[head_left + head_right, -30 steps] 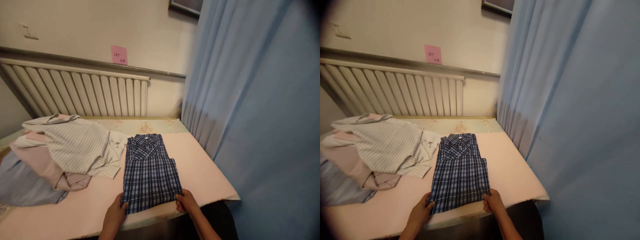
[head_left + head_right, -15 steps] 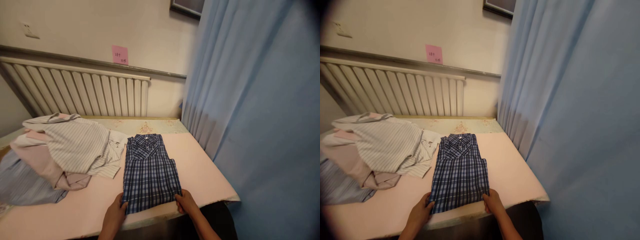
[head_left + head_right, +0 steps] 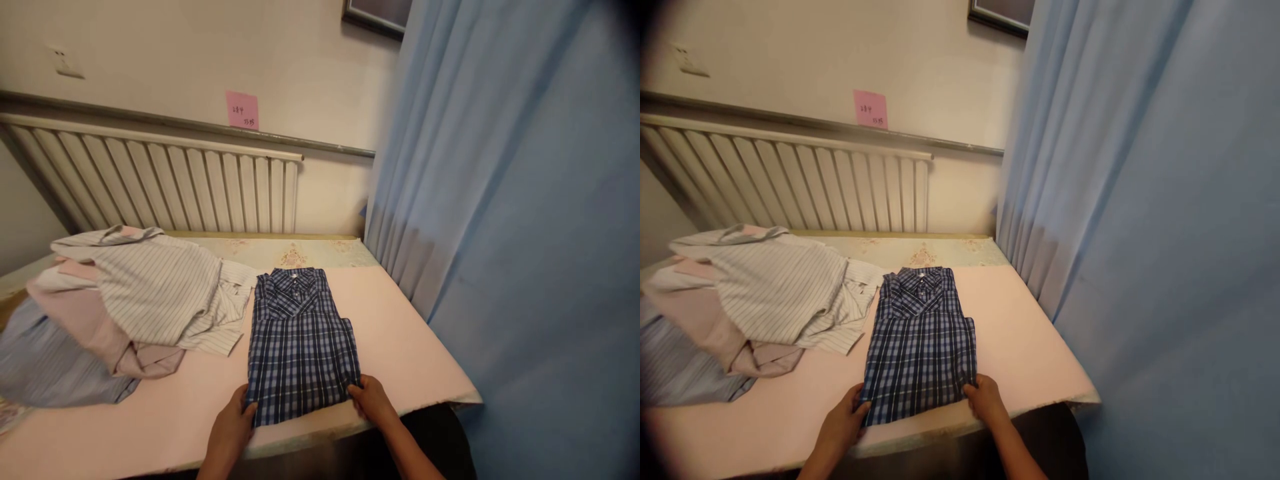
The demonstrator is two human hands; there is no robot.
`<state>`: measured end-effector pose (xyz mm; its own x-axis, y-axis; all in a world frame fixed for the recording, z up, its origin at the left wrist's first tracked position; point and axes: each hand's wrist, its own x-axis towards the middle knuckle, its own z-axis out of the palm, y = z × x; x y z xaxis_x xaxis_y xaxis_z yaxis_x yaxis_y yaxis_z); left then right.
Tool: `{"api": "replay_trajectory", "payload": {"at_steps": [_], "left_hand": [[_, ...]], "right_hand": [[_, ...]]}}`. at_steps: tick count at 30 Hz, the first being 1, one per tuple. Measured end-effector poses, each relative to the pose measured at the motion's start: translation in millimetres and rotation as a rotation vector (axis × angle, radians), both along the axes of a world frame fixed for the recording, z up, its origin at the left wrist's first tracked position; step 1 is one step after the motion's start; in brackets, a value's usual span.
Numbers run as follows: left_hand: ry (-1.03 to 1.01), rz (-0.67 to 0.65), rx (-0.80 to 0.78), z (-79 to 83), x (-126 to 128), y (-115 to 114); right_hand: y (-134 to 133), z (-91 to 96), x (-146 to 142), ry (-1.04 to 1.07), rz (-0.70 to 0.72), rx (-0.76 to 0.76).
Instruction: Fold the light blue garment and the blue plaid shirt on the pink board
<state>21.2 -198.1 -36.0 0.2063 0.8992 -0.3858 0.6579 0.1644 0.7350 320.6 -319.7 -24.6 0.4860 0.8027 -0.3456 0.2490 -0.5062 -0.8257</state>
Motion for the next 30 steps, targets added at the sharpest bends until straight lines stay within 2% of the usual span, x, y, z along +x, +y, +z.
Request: {"api": "replay_trajectory", "payload": {"at_steps": [9,14,24,30], "left_hand": [[0.032,-0.017,0.085,-1.0,-2,0],[0.021,-0.01,0.058,-1.9,-1,0],[0.104,-0.035,0.138,-7.2,-3,1],[0.053,-0.024,0.107,-5.8,-2,1]], "right_hand": [[1,1.5,0,0.033,-0.052,0.014],[1,-5.7,4,0.054,-0.065,0.037],[2,-10.3,6,0.088,-0.049,0.035],[2,-8.5,6,0.023,-0.022,0.015]]}}
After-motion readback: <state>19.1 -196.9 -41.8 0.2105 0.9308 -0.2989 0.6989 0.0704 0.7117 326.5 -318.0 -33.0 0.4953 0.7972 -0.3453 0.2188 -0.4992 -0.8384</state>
